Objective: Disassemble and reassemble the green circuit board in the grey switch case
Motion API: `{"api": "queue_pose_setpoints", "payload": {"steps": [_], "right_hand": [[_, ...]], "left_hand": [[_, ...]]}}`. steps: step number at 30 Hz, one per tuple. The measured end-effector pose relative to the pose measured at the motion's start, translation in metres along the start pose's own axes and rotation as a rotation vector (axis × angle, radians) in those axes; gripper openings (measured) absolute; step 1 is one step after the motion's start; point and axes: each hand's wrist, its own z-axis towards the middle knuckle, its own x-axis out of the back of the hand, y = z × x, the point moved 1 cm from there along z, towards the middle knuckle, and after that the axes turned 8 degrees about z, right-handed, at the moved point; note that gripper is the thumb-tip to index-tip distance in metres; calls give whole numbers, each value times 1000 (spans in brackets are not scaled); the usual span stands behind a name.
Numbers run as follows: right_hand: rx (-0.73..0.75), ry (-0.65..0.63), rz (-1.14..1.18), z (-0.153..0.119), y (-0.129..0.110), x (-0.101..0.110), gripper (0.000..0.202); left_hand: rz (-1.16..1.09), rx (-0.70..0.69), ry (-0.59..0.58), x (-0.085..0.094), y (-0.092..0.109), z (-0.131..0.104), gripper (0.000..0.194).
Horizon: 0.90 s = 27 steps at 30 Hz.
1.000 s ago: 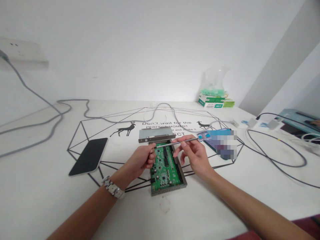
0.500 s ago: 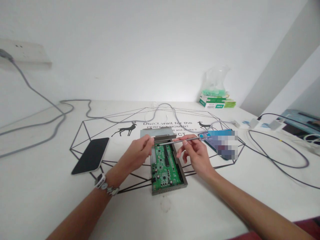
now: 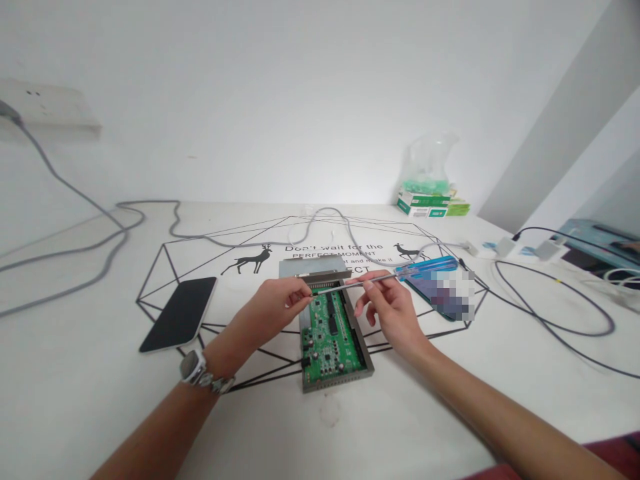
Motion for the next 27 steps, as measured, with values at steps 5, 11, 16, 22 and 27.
{"api": "queue_pose_setpoints", "payload": {"steps": [5, 11, 16, 22, 27], "right_hand": [[24, -12, -28, 3, 5, 1, 34], [55, -80, -121, 25, 7, -4, 35], [129, -166, -346, 49, -8, -22, 23], [258, -280, -583, 79, -32, -51, 9], [185, -396, -443, 103, -44, -65, 10]], "left_hand": [[21, -45, 20, -4, -1, -1, 14], [32, -26, 47, -8, -9, 3, 16], [30, 23, 96, -9, -19, 6, 22], [-54, 114, 155, -6, -22, 9, 24], [-140, 191, 160, -2, -14, 16, 27]]}}
